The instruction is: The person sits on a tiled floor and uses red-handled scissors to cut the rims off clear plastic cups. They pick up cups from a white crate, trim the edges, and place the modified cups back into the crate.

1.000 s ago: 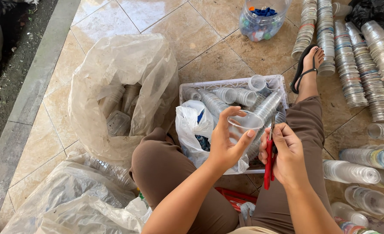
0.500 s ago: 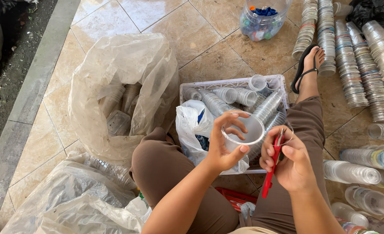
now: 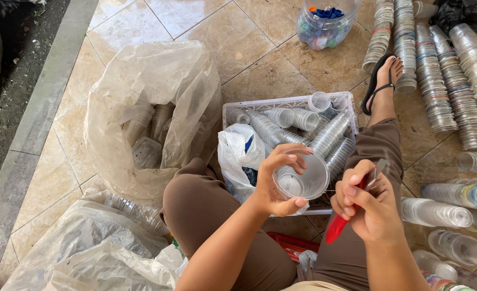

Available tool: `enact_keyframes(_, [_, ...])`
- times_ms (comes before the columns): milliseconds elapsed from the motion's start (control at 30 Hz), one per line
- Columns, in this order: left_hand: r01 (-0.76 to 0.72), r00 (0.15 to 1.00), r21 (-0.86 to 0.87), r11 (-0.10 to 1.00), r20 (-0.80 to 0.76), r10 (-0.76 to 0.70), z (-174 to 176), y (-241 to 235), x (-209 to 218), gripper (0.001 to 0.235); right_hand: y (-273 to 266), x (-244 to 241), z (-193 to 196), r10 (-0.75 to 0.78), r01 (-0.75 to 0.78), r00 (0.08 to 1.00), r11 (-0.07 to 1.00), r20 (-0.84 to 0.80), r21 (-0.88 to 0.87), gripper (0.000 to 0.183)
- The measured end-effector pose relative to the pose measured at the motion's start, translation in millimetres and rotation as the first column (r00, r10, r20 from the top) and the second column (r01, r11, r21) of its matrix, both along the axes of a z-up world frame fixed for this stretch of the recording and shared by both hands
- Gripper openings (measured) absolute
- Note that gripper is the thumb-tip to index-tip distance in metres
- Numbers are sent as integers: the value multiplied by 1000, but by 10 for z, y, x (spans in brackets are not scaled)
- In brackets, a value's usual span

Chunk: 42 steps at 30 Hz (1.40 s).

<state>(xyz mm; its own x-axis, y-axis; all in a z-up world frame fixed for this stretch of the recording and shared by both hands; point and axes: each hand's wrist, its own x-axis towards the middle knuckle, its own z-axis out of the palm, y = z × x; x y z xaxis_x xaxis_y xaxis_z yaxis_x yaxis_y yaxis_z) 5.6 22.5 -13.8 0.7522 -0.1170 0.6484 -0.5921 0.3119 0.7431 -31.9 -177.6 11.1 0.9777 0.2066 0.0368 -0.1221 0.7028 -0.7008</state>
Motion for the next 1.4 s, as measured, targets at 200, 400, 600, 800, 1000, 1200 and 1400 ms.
enact_keyframes(200, [-53,996,11,999,78,52,-74,-2,38,61,-37,35,33,100,-100,995,974,10,205,17])
enact_keyframes(400, [-367,921,-367,855,-12,390,-205,96,283,83,43,505,-1130,105,-132,970,985,-218,-113,18])
enact_keyframes(600, [-488,872,-387,782,-173,459,-40,234,327,77,717,595,-1804,23,-201,968,664,-249,-720,16])
enact_keyframes(800, [-426,905,-396,814,-174,389,-67,256,338,79,954,721,-1609,251,-479,862,111,-441,-871,77])
enact_keyframes(1000, [-359,932,-291,887,-157,326,-10,227,319,95,613,704,-1171,351,-398,751,-436,-559,-807,96])
enact_keyframes(1200, [-376,924,-254,891,-177,339,13,196,305,89,265,696,-1593,362,-535,754,-146,-548,-832,89])
enact_keyframes(1400, [-391,917,-256,884,-196,349,-12,214,319,84,268,841,-2490,290,-348,839,-362,-459,-865,62])
